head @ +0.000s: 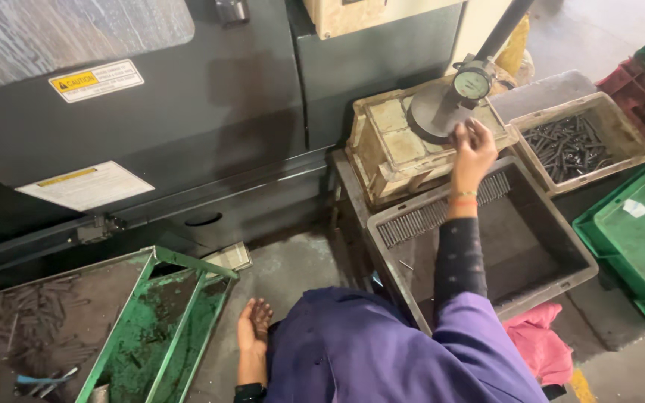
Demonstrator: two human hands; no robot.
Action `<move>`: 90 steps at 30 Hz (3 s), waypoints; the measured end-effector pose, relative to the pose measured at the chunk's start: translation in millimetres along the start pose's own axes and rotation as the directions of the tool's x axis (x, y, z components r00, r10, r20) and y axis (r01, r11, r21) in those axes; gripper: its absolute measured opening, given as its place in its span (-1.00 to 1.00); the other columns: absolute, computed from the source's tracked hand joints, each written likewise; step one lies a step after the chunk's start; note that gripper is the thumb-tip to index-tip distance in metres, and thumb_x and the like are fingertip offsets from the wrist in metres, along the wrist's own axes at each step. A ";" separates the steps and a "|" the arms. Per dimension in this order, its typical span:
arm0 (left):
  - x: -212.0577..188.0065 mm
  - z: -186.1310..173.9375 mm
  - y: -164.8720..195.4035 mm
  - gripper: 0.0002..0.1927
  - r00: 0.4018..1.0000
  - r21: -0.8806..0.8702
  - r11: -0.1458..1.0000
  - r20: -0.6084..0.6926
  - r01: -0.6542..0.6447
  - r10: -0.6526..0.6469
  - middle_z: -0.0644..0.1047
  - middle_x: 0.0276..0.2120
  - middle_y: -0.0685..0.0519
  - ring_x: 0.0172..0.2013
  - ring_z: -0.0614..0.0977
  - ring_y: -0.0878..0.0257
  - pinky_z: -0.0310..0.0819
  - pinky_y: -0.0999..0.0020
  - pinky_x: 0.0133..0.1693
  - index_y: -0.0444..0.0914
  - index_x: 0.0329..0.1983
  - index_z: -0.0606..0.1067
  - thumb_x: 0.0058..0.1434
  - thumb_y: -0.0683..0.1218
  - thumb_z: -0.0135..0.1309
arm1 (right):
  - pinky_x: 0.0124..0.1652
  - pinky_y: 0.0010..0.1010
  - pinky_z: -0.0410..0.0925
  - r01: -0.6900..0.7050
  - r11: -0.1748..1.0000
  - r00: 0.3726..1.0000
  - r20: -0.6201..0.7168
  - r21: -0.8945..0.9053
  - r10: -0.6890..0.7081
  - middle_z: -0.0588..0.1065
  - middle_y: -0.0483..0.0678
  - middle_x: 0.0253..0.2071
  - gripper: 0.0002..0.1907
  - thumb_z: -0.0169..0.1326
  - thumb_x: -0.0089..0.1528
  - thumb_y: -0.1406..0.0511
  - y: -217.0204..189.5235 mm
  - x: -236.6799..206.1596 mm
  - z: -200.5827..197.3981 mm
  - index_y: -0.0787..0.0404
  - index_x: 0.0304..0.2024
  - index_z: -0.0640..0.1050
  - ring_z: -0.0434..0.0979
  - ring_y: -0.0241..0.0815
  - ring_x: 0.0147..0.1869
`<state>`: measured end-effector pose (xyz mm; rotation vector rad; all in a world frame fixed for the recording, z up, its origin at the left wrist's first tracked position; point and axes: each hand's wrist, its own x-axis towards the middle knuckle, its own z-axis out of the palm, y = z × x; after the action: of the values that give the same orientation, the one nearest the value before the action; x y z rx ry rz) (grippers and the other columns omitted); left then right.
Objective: The person works at a CNC lathe, opening the machine door and handling machined metal parts among bins of similar components. They then sit at a bench and measure the cylindrical metal parts one at a time using a micrometer, holding each part against the measuring faces and reading the tool.
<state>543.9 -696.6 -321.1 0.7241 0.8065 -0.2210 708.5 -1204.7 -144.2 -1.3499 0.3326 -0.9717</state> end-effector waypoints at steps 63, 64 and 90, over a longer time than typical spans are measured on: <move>-125.4 -127.1 -13.6 -0.73 0.854 -0.288 0.816 -0.319 -0.501 0.412 0.63 -0.22 -0.03 -0.30 0.67 0.15 0.61 0.19 -0.28 -0.24 0.00 0.49 0.29 -0.04 0.10 | -0.12 -0.12 0.46 0.696 0.570 0.343 0.900 -0.436 0.270 0.64 0.07 -0.20 -0.51 0.06 0.32 -0.13 40.5 -275.2 87.0 0.05 -0.07 0.69 0.65 0.16 -0.08; -143.4 -152.0 -18.8 -0.74 0.835 -0.317 0.787 -0.358 -0.529 0.417 0.63 -0.23 -0.04 -0.30 0.67 0.14 0.60 0.19 -0.28 -0.23 -0.01 0.50 0.28 -0.04 0.10 | -0.12 -0.13 0.46 0.741 0.578 0.253 0.940 -0.341 0.231 0.63 0.07 -0.17 -0.54 0.07 0.31 -0.10 28.5 -310.7 101.5 0.06 -0.06 0.69 0.63 0.17 -0.07; -366.8 -553.5 -25.3 -0.78 0.452 -0.294 0.395 -0.796 -0.870 0.403 0.51 -0.30 0.07 -0.31 0.55 0.24 0.58 0.19 -0.17 -0.29 -0.05 0.52 0.36 -0.06 0.15 | -0.20 0.03 0.46 0.633 0.756 -0.377 0.919 0.164 0.117 0.62 0.09 -0.31 -0.61 0.11 0.28 -0.06 -82.3 -849.0 242.0 0.04 -0.10 0.64 0.62 0.23 -0.18</move>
<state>-39.2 -378.1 -328.6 0.3296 1.0357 1.1583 348.6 -405.9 -280.1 -2.3371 -1.3947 0.3361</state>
